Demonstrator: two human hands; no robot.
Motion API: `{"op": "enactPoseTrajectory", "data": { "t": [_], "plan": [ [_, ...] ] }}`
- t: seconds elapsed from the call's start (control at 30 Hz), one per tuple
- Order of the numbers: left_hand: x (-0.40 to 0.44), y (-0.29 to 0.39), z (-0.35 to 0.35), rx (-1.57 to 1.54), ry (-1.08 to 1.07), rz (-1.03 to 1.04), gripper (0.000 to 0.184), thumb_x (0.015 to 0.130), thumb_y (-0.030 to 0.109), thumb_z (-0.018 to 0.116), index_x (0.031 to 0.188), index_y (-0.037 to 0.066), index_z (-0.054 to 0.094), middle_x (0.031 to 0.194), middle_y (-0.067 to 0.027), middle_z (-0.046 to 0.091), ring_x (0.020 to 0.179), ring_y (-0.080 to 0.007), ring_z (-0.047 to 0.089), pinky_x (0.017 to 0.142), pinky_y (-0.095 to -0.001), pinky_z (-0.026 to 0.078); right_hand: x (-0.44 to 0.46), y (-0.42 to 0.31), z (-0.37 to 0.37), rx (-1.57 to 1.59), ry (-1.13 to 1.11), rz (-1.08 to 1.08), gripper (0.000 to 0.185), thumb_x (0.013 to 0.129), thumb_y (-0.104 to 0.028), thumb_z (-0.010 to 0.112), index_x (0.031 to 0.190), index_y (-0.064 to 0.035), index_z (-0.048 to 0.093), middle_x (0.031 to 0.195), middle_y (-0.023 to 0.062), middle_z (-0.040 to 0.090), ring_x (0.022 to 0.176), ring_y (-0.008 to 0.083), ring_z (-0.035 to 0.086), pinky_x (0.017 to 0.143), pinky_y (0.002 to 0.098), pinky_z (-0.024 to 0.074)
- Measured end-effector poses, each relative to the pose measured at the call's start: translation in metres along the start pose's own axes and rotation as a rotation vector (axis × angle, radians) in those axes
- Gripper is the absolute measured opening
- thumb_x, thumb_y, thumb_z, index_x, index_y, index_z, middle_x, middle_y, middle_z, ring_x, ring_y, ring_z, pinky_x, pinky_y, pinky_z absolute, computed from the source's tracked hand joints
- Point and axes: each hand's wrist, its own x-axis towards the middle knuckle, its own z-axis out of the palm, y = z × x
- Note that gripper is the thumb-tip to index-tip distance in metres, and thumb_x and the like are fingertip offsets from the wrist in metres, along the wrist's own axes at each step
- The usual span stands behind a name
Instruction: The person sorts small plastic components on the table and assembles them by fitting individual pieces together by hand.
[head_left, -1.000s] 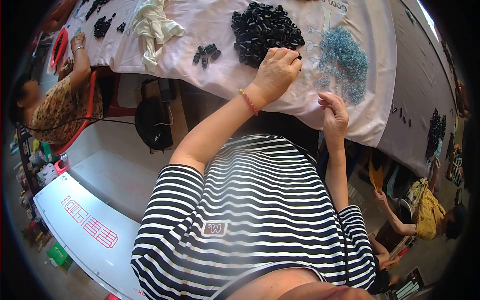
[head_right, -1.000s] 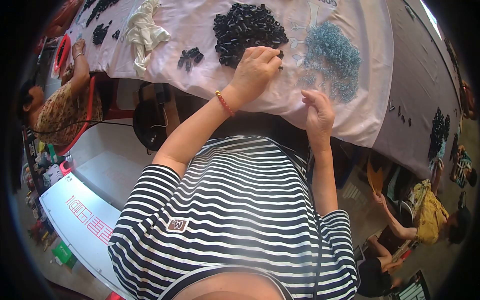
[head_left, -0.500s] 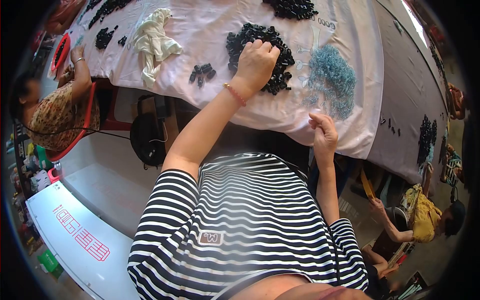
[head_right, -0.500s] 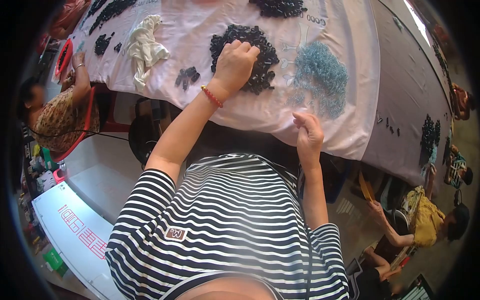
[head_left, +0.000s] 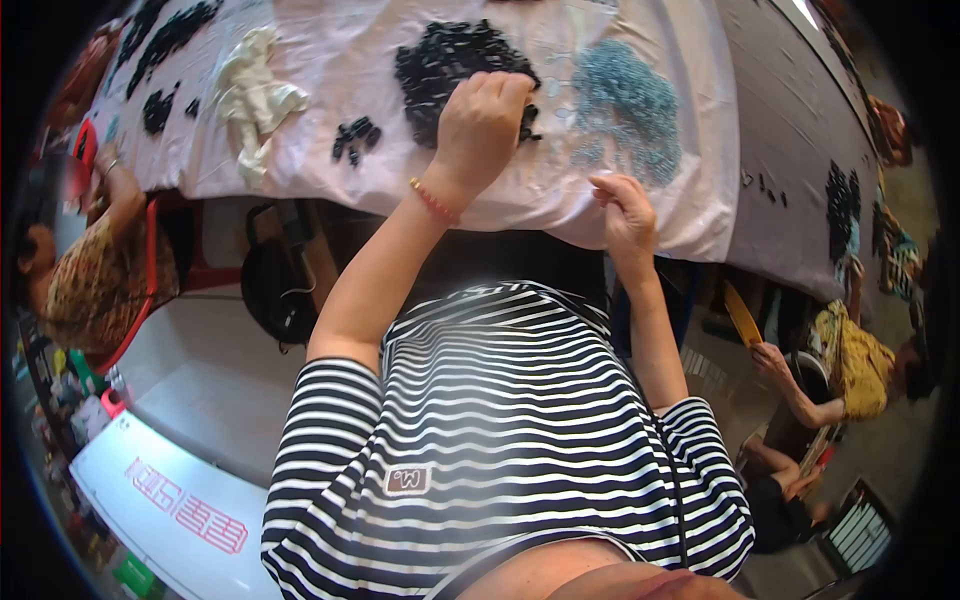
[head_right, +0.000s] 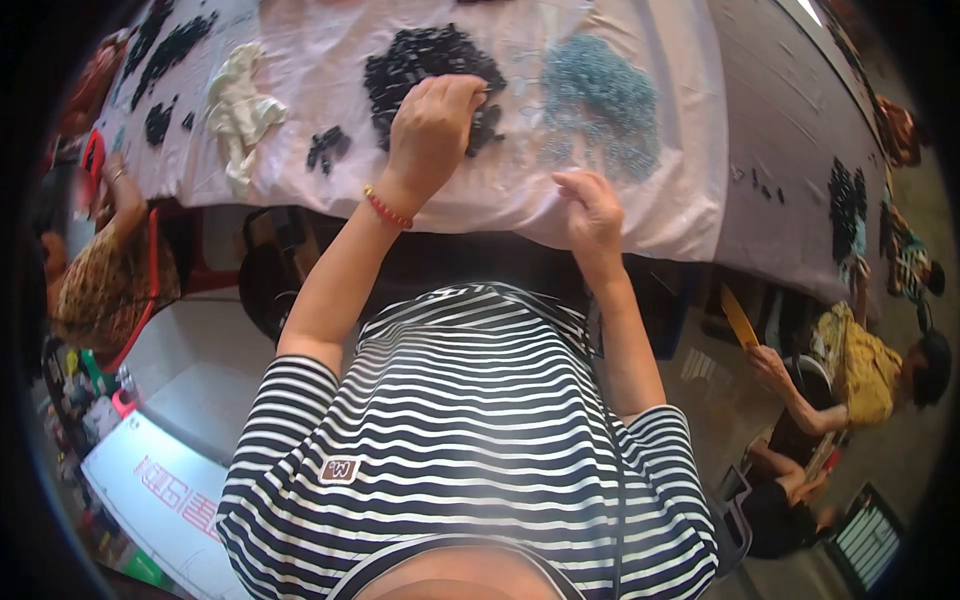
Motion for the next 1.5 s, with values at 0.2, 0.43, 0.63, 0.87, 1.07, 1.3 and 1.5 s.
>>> {"op": "enactPoseTrajectory", "data": {
  "t": [0.2,0.43,0.63,0.87,1.07,1.3,1.5],
  "plan": [
    [-0.036,0.045,0.002,-0.220,-0.110,-0.041,0.012,0.091,0.010,0.066,0.102,0.007,0.062,0.092,-0.0087,0.066,0.082,-0.0287,0.066,0.069,-0.0379,0.053,0.004,0.008,0.010,-0.127,-0.003,-0.092,0.037,0.079,0.018,0.051,0.103,-0.0016,0.071,0.092,0.0122,0.066,0.082,0.0207,0.065,0.076,0.0301,0.0529],
    [-0.083,0.060,0.004,-0.240,-0.234,-0.041,0.011,0.090,0.010,0.066,0.100,0.008,0.063,0.094,-0.0091,0.066,0.088,-0.0296,0.065,0.075,-0.0397,0.052,-0.003,0.018,0.016,-0.267,0.055,-0.261,0.032,0.080,0.016,0.054,0.100,-0.0013,0.071,0.091,0.0127,0.066,0.083,0.0265,0.065,0.078,0.0333,0.0523],
    [-0.107,0.062,0.004,-0.265,-0.228,-0.022,0.012,0.088,0.009,0.066,0.101,0.008,0.064,0.098,-0.0099,0.067,0.098,-0.0311,0.062,0.086,-0.0423,0.048,-0.012,0.015,0.016,-0.334,0.067,-0.308,0.032,0.076,0.013,0.055,0.099,-0.0028,0.071,0.097,0.0141,0.066,0.095,0.0321,0.063,0.085,0.0382,0.0511],
    [-0.117,0.063,0.001,-0.329,-0.167,-0.020,0.014,0.087,0.007,0.066,0.101,0.007,0.064,0.100,-0.0114,0.067,0.099,-0.0323,0.061,0.090,-0.0422,0.047,-0.020,0.009,0.019,-0.543,0.071,-0.399,0.028,0.077,0.003,0.058,0.098,-0.0074,0.072,0.096,0.0119,0.066,0.097,0.0326,0.060,0.089,0.0418,0.0465],
    [-0.123,0.066,0.005,-0.346,-0.129,-0.068,0.014,0.087,0.008,0.067,0.100,0.008,0.063,0.104,-0.0102,0.067,0.102,-0.0320,0.060,0.092,-0.0426,0.046,-0.018,0.016,0.014,-0.534,0.059,-0.400,0.028,0.076,0.004,0.058,0.098,-0.0069,0.072,0.097,0.0119,0.066,0.097,0.0331,0.059,0.090,0.0425,0.0456],
    [-0.129,0.065,0.013,-0.351,-0.144,-0.113,0.014,0.088,0.012,0.067,0.101,0.011,0.063,0.107,-0.0083,0.066,0.106,-0.0300,0.058,0.095,-0.0417,0.043,-0.015,0.015,0.007,-0.530,-0.022,-0.373,0.028,0.077,0.005,0.057,0.100,-0.0046,0.071,0.097,0.0137,0.066,0.099,0.0344,0.060,0.091,0.0429,0.0456],
    [-0.128,0.064,0.015,-0.356,-0.139,-0.143,0.012,0.090,0.016,0.066,0.101,0.011,0.062,0.103,-0.0073,0.065,0.103,-0.0296,0.058,0.094,-0.0417,0.042,0.001,0.016,0.011,-0.340,0.041,-0.331,0.022,0.083,0.001,0.063,0.103,-0.0044,0.070,0.095,0.0147,0.065,0.095,0.0339,0.061,0.086,0.0422,0.0478]
  ]
}}
